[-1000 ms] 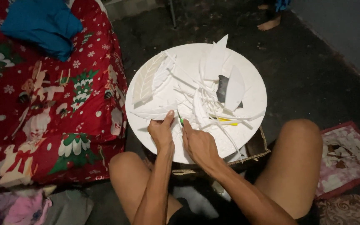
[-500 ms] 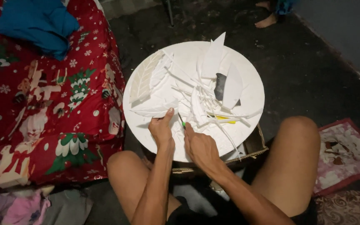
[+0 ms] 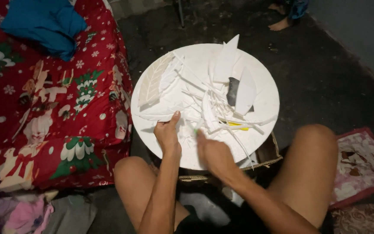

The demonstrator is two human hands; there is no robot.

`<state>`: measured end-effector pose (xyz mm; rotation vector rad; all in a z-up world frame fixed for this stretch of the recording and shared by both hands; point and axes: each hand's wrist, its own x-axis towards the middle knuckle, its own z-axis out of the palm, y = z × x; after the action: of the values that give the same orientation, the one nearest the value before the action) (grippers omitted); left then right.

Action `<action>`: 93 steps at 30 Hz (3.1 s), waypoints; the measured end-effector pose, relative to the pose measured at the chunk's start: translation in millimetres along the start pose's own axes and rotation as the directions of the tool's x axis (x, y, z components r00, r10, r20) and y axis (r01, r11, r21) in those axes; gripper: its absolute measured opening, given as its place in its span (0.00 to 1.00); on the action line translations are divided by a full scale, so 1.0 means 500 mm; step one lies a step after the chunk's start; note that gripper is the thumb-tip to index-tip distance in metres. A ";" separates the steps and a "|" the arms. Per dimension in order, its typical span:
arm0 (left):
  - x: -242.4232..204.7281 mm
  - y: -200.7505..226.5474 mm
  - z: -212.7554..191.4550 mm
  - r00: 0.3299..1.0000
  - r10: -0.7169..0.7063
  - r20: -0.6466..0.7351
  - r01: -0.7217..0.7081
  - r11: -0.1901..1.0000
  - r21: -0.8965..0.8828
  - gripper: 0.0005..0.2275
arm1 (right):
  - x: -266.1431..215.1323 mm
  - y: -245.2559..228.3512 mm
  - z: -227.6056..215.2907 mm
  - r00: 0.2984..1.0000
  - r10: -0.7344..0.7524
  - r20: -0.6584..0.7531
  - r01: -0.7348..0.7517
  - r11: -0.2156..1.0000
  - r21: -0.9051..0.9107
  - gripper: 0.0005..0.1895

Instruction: Refining the edges of foam pieces using a craft knife for trimming and a sanding block for smoothing.

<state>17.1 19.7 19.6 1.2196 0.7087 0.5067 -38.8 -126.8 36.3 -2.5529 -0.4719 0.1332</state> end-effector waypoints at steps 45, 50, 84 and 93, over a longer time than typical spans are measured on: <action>-0.045 0.031 -0.030 0.895 0.046 0.444 -0.131 0.978 0.163 0.09 | 0.074 0.091 -0.089 0.948 -0.047 -0.314 0.179 0.896 0.406 0.17; -0.053 0.051 -0.035 0.880 0.032 0.473 -0.190 0.938 0.289 0.11 | 0.082 0.099 -0.136 0.806 -0.407 -0.430 0.403 0.909 -0.105 0.14; -0.091 0.091 -0.035 0.850 0.125 0.512 -0.377 0.823 0.426 0.11 | 0.156 0.122 -0.174 0.956 -0.261 -0.134 0.291 0.903 0.315 0.13; -0.091 0.102 -0.046 0.740 0.223 0.634 -0.594 0.661 0.460 0.12 | 0.177 0.090 -0.197 0.967 -0.218 0.133 0.136 0.881 0.453 0.08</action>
<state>-29.7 17.5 74.4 2.1154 0.0668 0.2720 75.8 -179.0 96.6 -2.0492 -0.6610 0.3646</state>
